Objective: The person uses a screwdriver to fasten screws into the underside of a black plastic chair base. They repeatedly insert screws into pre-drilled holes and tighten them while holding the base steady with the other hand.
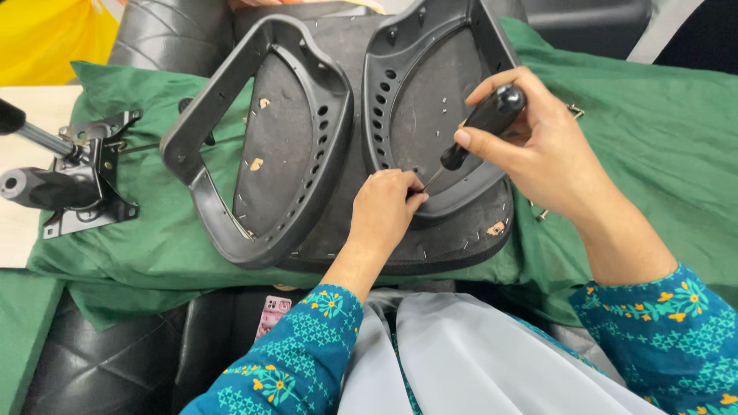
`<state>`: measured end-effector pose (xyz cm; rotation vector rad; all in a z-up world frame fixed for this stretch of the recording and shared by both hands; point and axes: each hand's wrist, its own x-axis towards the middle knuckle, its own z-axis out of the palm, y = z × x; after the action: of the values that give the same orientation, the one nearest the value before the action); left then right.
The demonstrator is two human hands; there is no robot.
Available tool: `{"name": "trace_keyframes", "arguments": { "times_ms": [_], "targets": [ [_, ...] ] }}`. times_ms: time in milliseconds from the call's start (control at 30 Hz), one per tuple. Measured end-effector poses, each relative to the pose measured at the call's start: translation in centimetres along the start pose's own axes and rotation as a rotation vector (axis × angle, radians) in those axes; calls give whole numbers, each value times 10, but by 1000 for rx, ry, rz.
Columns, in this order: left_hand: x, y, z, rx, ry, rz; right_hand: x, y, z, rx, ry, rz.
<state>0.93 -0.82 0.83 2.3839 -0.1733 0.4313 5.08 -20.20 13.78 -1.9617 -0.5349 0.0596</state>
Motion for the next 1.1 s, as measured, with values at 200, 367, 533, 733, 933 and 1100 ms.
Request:
{"name": "trace_keyframes", "arguments": {
  "times_ms": [200, 367, 533, 733, 933, 1100],
  "targets": [
    [1, -1, 4, 66, -25, -10, 6, -12, 15, 10, 111, -111],
    [2, -3, 7, 96, -29, 7, -2, -13, 30, 151, 302, -169],
    [2, -5, 7, 99, -44, 1, 1, -7, 47, 237, 296, -142],
    [-4, -6, 9, 128, -14, 41, 14, -5, 58, 326, 227, -151],
    [-1, -9, 11, 143, -57, -27, 27, -3, 47, 168, 210, -214],
    [-1, -11, 12, 146, -55, -18, 29, -8, 40, 70, 129, -215]
  ]
}}
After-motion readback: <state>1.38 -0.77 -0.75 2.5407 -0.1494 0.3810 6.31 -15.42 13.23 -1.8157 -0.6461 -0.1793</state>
